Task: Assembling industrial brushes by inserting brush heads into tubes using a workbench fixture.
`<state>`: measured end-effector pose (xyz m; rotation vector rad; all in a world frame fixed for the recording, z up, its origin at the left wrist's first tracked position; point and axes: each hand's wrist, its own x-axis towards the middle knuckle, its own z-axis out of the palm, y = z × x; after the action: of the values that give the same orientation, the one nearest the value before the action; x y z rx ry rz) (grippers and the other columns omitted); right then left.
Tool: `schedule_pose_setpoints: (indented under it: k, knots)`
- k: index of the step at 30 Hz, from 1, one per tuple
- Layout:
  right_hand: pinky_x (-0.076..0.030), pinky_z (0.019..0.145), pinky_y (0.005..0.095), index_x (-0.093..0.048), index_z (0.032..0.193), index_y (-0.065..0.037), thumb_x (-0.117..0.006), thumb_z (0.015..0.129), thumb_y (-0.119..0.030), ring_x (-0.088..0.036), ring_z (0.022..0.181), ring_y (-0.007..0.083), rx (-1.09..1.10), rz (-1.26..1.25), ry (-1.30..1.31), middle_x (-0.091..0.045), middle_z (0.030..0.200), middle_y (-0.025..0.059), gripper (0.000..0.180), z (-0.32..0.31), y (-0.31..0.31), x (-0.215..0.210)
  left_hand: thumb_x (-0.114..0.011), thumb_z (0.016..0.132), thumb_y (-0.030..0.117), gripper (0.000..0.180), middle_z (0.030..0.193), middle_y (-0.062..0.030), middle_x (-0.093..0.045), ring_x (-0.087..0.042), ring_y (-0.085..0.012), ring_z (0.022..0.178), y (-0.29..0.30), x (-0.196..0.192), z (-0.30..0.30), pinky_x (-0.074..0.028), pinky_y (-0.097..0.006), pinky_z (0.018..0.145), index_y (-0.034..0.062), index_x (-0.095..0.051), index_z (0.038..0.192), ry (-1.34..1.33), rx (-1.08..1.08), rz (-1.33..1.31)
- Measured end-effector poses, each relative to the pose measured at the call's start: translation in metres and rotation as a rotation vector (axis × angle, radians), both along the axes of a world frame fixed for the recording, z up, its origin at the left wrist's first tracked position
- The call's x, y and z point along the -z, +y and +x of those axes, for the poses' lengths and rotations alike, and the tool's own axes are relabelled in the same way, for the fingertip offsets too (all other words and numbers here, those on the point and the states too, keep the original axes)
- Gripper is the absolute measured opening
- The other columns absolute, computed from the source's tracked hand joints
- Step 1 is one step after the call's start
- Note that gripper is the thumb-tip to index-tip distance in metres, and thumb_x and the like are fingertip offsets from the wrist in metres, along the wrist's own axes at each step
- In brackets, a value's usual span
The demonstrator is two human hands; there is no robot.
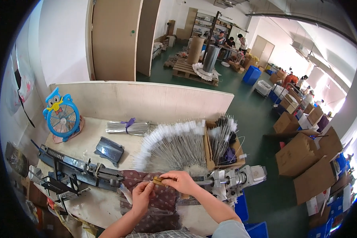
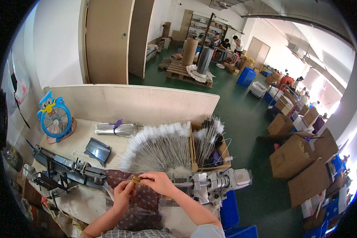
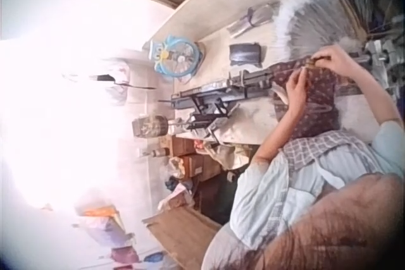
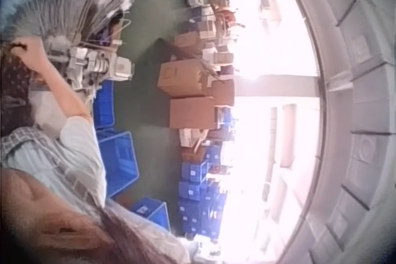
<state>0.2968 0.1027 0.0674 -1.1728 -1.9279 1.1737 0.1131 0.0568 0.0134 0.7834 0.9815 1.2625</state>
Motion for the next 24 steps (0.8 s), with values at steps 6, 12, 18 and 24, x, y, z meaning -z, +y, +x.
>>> schedule_pose_setpoints:
  k: [6, 12, 18, 24]
  knots:
    - [-0.047, 0.065, 0.0308, -0.066, 0.099, -0.005, -0.066, 0.080, -0.018, -0.059, 0.073, 0.0232, -0.087, 0.178, -0.027, -0.063, 0.080, 0.0082, 0.023, 0.000, -0.001, 0.005, -0.056, 0.092, 0.017, 0.017, 0.076, -0.0032, -0.060, -0.050, -0.0071, 0.058, -0.003, -0.004, -0.002, -0.040, -0.020, 0.053, 0.0018, -0.061, 0.093, -0.060, -0.089, -0.085]
    - [-0.047, 0.065, 0.0358, -0.067, 0.087, -0.009, -0.065, 0.077, -0.017, -0.057, 0.071, 0.0239, 0.057, 0.681, -0.269, -0.061, 0.074, 0.0052, 0.013, -0.027, 0.009, -0.019, -0.057, 0.091, 0.019, 0.014, 0.076, -0.0026, -0.060, -0.051, -0.0078, 0.060, 0.002, -0.015, -0.026, -0.042, -0.020, 0.056, 0.0045, -0.058, 0.093, -0.135, -0.275, -0.188]
    - [-0.047, 0.068, 0.0380, -0.066, 0.084, -0.008, -0.062, 0.079, -0.019, -0.058, 0.076, 0.0269, 0.027, 0.623, -0.369, -0.063, 0.076, 0.0075, 0.013, -0.089, 0.024, 0.001, -0.057, 0.091, 0.019, 0.013, 0.071, -0.0013, -0.060, -0.052, -0.0076, 0.058, 0.000, -0.014, -0.035, -0.042, -0.020, 0.055, 0.0056, -0.058, 0.094, -0.247, -0.202, -0.245]
    - [-0.047, 0.071, 0.0378, -0.068, 0.093, -0.009, -0.060, 0.082, -0.027, -0.060, 0.083, 0.0285, -0.050, 0.288, -0.348, -0.064, 0.082, 0.0097, 0.023, -0.089, 0.018, -0.010, -0.057, 0.091, 0.022, 0.015, 0.069, -0.0021, -0.059, -0.053, -0.0097, 0.057, -0.006, -0.012, -0.044, -0.043, -0.023, 0.054, 0.0071, -0.057, 0.089, -0.222, -0.180, -0.250]
